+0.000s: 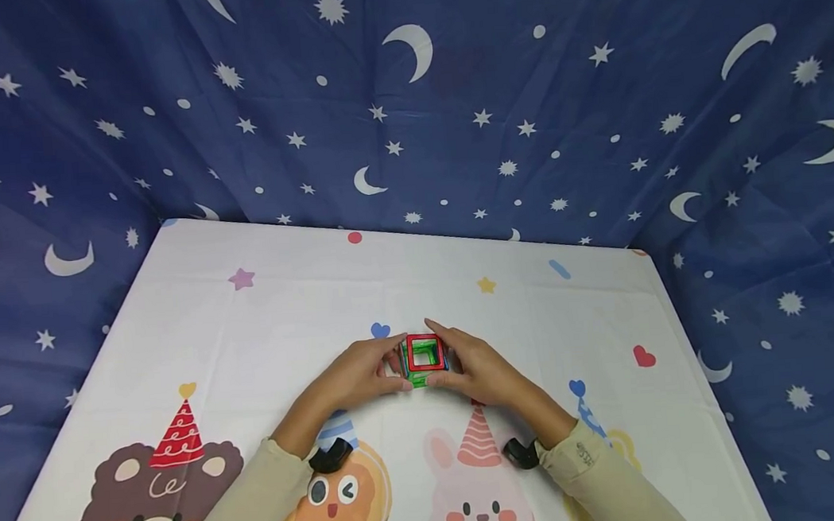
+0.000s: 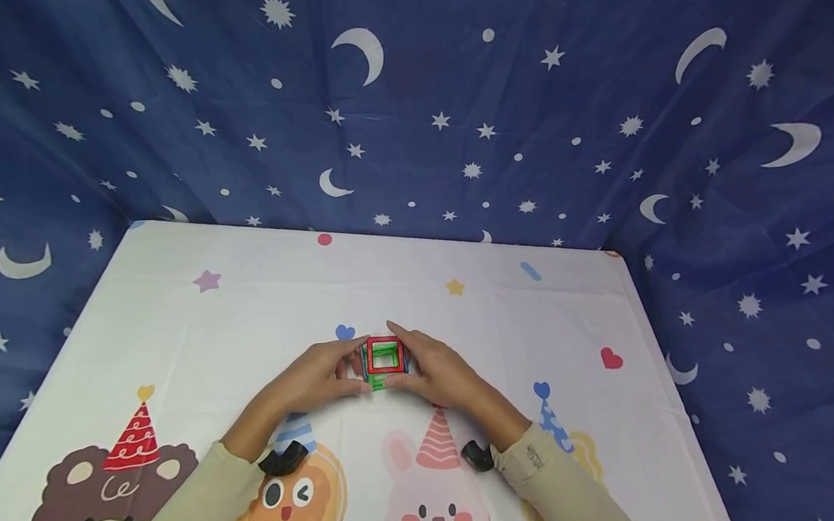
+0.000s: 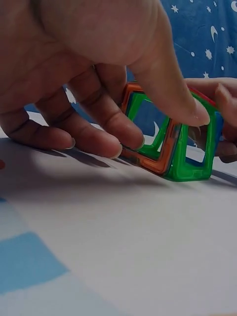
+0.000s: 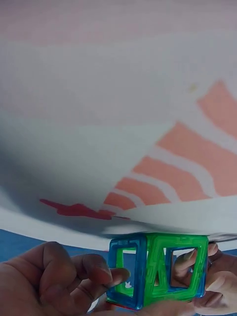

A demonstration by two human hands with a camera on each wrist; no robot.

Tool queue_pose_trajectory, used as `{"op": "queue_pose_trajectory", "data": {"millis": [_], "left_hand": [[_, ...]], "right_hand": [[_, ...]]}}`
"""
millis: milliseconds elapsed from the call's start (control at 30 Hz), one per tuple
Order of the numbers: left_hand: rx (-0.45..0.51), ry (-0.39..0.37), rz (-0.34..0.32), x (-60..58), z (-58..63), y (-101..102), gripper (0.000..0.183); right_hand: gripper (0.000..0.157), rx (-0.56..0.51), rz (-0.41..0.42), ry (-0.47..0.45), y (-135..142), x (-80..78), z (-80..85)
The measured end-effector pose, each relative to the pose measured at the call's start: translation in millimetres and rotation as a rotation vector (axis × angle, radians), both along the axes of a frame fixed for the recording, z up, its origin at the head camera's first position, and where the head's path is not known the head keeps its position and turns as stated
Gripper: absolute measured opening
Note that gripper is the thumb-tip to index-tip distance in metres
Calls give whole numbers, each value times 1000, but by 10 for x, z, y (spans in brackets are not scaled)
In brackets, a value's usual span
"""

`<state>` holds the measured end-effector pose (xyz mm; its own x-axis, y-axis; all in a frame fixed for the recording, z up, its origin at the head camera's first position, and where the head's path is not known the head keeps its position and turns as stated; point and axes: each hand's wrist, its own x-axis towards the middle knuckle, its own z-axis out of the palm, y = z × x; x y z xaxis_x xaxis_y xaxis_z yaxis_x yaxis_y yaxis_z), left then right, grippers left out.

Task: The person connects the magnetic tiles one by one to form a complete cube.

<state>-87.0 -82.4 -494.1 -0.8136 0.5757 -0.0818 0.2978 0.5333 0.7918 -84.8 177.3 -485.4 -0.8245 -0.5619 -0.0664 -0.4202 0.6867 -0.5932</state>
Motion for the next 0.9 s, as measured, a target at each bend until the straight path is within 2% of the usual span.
{"op": "queue_pose_trajectory", "data": {"millis": [233, 400, 467, 533, 633, 767, 900], "left_hand": [[-22, 23, -1, -2, 14, 19, 77], [-12, 12, -14, 0, -5, 20, 78], [13, -20, -15, -4, 4, 8, 78], [49, -58, 3, -17, 21, -2, 73], [97, -96, 69, -40, 57, 0, 60], [106, -39, 160, -63, 76, 74, 39], [61, 77, 208, -87, 122, 182, 29]], "right_hand": [[75, 5, 40, 36, -17, -14, 17], [74, 16, 36, 3, -22, -12, 32], [74, 14, 31, -15, -19, -14, 48], [76, 8, 17, -24, -21, -18, 63], [77, 4, -22, -21, -19, -19, 70], [70, -4, -68, 19, -4, 8, 69], [65, -19, -78, 53, 18, 27, 81]]}}
